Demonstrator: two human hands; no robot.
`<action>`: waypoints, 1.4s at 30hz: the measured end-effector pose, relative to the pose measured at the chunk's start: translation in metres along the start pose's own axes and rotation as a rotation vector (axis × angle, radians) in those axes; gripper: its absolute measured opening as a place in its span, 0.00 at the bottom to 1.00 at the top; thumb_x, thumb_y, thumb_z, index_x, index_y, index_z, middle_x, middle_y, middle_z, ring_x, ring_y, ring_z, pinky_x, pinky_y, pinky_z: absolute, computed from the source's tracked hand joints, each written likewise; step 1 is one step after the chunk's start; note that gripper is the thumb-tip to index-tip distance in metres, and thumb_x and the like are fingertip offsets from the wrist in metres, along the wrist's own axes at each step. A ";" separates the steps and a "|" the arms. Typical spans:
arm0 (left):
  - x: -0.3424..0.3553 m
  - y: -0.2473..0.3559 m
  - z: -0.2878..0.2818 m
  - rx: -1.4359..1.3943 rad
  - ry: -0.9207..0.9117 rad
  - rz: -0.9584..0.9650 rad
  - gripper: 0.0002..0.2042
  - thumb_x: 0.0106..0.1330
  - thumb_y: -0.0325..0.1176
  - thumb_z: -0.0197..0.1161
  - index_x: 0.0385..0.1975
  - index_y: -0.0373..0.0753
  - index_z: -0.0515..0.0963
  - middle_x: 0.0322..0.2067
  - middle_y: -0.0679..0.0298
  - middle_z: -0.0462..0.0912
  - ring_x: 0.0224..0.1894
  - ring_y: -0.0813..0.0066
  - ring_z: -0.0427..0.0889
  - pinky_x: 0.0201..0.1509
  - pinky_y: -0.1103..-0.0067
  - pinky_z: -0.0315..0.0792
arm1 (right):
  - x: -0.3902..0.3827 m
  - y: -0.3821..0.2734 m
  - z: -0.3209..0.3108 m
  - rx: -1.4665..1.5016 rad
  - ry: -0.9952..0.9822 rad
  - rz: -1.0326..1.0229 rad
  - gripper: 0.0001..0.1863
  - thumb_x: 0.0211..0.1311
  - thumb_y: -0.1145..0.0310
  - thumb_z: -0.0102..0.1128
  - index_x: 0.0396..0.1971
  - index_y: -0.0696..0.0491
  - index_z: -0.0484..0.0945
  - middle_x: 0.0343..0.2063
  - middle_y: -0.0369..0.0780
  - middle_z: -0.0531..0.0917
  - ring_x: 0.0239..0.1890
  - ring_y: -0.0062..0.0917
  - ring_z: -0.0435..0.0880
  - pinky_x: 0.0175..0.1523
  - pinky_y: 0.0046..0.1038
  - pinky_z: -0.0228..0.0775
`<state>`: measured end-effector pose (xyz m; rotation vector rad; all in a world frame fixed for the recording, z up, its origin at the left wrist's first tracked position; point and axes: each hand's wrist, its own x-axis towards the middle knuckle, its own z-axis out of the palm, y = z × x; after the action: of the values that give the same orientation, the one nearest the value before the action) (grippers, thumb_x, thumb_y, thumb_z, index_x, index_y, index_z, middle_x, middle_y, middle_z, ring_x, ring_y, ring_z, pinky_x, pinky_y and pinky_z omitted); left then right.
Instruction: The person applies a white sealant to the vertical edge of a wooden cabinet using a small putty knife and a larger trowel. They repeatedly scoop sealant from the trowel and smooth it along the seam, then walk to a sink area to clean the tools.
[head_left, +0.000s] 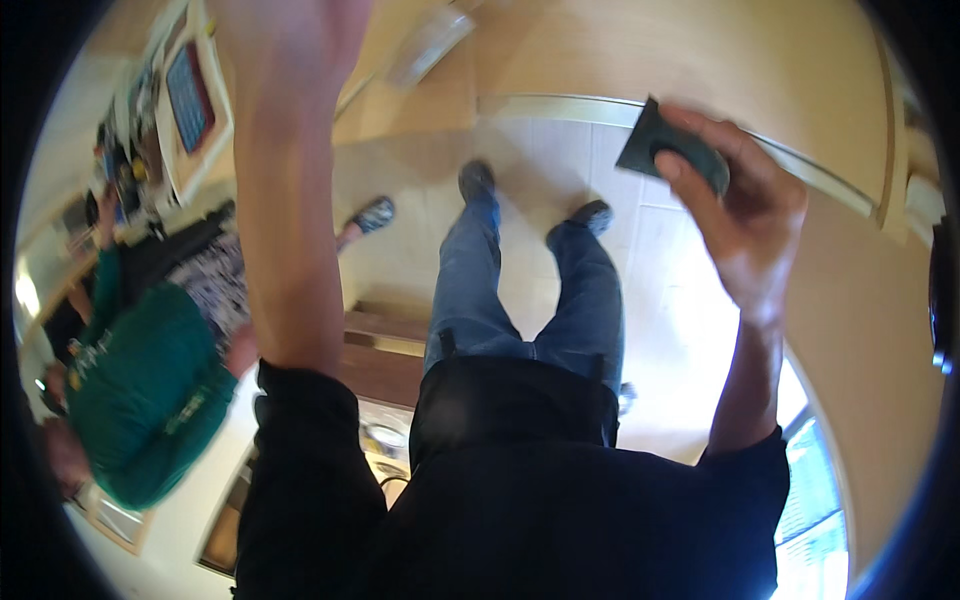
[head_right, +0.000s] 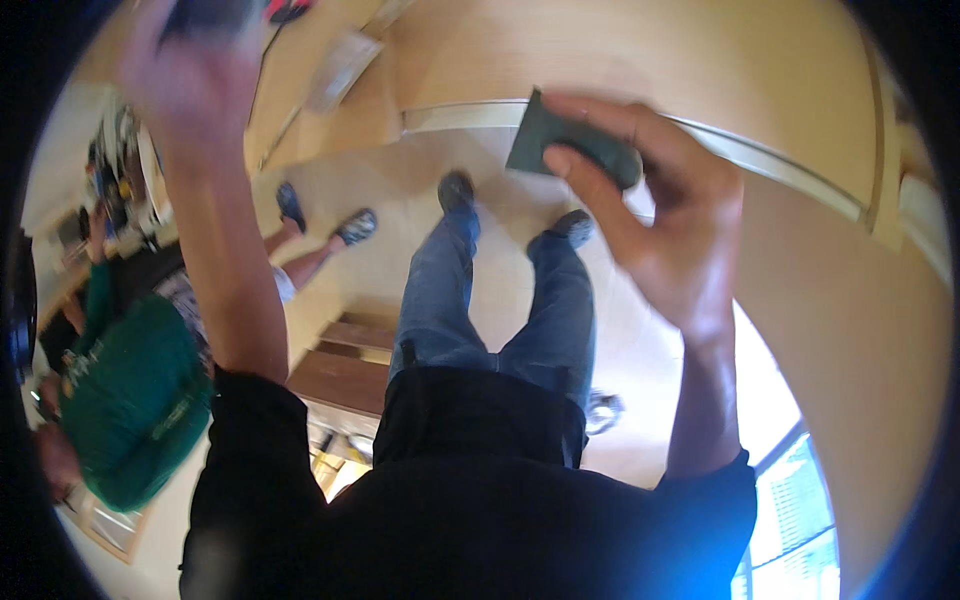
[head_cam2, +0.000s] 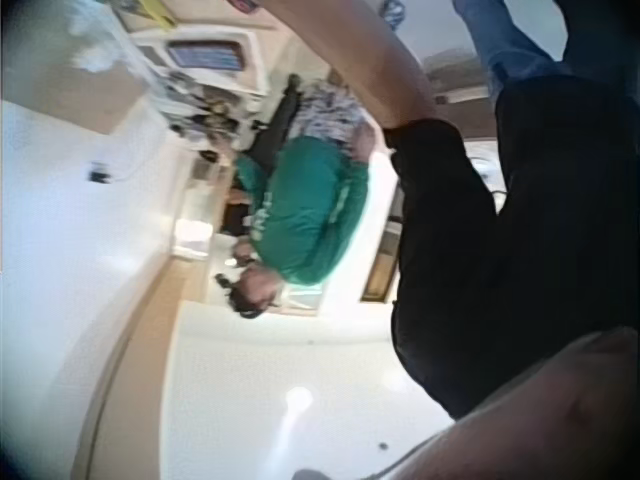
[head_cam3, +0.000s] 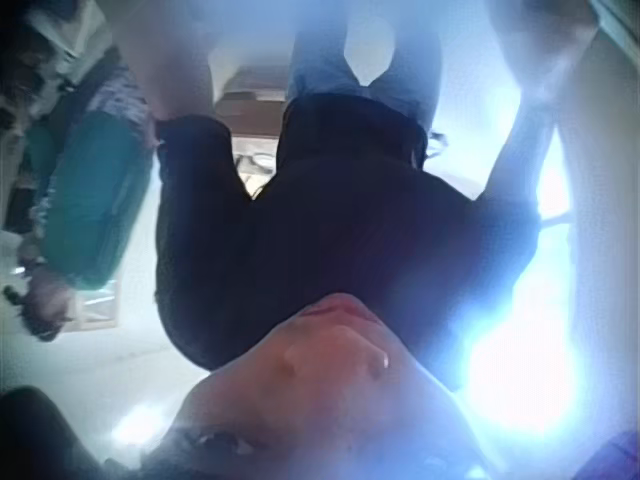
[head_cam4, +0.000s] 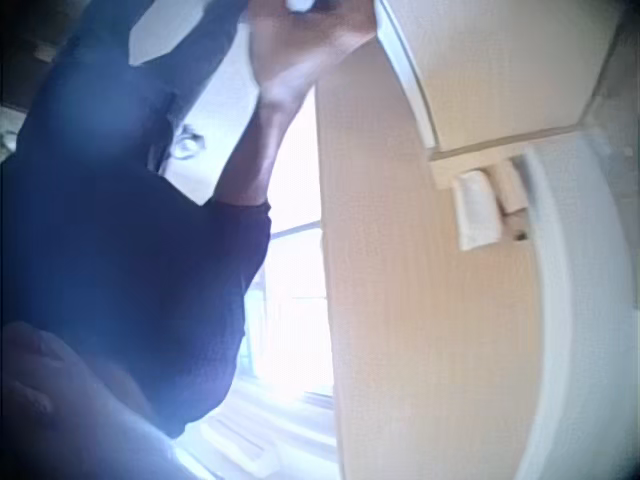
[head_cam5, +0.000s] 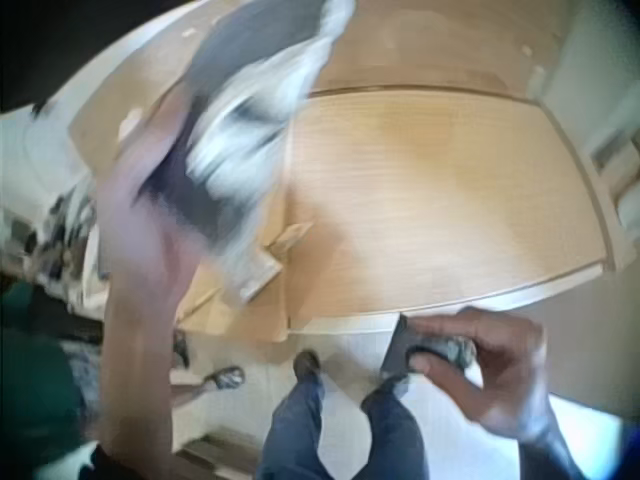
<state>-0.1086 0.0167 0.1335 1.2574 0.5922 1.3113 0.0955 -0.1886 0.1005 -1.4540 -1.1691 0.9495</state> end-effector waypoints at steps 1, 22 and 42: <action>-0.036 0.021 -0.029 0.127 0.244 -0.004 0.20 0.73 0.33 0.58 0.58 0.24 0.74 0.53 0.54 0.80 0.52 0.70 0.81 0.59 0.75 0.74 | 0.012 -0.008 -0.005 0.030 -0.114 0.064 0.19 0.58 0.84 0.69 0.51 0.60 0.83 0.32 0.38 0.84 0.38 0.18 0.81 0.44 0.20 0.72; -0.447 -0.018 0.086 -0.111 1.285 -0.383 0.22 0.73 0.32 0.60 0.63 0.27 0.70 0.47 0.59 0.84 0.45 0.76 0.83 0.52 0.80 0.75 | 0.095 -0.035 0.007 -0.765 -0.957 -1.194 0.21 0.48 0.79 0.74 0.46 0.50 0.89 0.18 0.33 0.64 0.18 0.18 0.60 0.21 0.24 0.51; -0.382 -0.041 0.153 -0.374 1.199 -0.363 0.21 0.75 0.30 0.59 0.63 0.27 0.70 0.49 0.59 0.83 0.46 0.77 0.83 0.52 0.81 0.75 | 0.064 -0.029 -0.017 -0.196 -0.969 -0.245 0.16 0.56 0.87 0.64 0.46 0.63 0.84 0.37 0.42 0.83 0.37 0.23 0.82 0.43 0.21 0.73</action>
<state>-0.0492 -0.3772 0.0230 -0.0706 1.2451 1.6674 0.1204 -0.1293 0.1333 -0.9306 -2.1265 1.4452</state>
